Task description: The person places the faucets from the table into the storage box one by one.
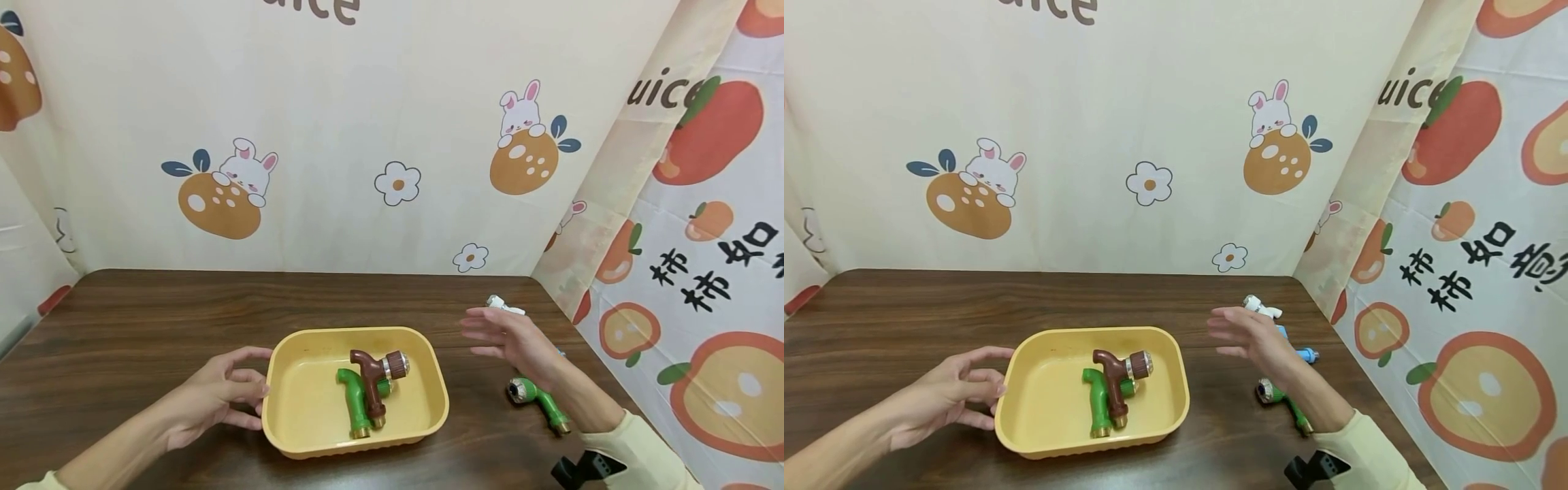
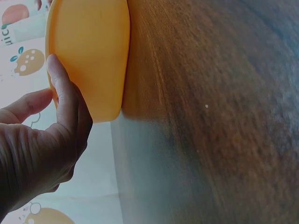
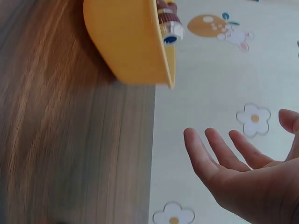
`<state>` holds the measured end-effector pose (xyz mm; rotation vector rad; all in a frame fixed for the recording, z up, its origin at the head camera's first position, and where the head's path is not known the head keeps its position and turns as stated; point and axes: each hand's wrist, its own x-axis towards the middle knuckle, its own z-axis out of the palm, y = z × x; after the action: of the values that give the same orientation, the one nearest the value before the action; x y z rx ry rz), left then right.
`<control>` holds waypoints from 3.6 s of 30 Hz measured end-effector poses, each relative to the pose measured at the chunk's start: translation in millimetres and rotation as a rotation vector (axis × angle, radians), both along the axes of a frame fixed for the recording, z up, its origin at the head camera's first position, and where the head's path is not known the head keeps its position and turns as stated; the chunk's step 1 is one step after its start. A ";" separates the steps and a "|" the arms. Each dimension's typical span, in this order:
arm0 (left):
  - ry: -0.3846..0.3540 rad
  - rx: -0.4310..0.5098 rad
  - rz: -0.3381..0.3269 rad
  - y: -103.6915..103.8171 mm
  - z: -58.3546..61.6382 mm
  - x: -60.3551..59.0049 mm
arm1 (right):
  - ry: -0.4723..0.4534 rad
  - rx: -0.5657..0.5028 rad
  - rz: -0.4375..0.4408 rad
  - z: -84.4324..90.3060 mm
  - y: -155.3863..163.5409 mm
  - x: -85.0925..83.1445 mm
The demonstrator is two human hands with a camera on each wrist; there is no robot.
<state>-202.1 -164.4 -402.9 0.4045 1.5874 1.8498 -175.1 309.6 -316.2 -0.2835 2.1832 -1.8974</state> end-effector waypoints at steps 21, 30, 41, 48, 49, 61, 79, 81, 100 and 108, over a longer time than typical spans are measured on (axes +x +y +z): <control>-0.006 0.005 -0.007 -0.7 -0.7 -0.6 | -0.042 0.058 -0.134 -9.8 33.5 6.0; 0.002 0.007 -0.015 -1.5 -0.9 -0.9 | -0.054 0.054 -0.178 -12.5 38.9 12.1; -0.002 0.007 -0.014 -2.6 -1.0 -0.6 | -0.055 0.064 -0.195 -17.4 43.3 15.4; -0.009 0.004 -0.007 -1.5 0.2 -0.9 | -0.072 0.126 -0.251 -18.1 47.1 18.5; -0.010 0.003 -0.007 -1.3 0.4 -1.1 | -0.071 0.138 -0.257 -18.5 48.1 19.1; -0.011 0.005 -0.010 -1.0 1.1 -1.2 | -0.026 0.336 -0.291 -25.7 59.6 23.9; -0.009 -0.004 -0.011 -2.9 -1.8 -0.8 | -0.014 0.365 -0.310 -32.5 68.3 26.6; -0.012 -0.007 -0.010 -2.9 -1.9 -0.7 | -0.020 0.370 -0.324 -33.5 70.5 26.7; -0.021 -0.020 -0.010 -1.8 1.7 -2.2 | -0.075 0.512 -0.388 -38.2 85.5 33.0; -0.015 -0.008 -0.016 -1.7 0.9 -1.9 | -0.038 0.586 -0.374 -40.7 82.6 33.8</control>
<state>-204.1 -166.1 -402.0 0.3975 1.5767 1.8293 -141.3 392.2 -356.9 0.2810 2.7774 -1.2882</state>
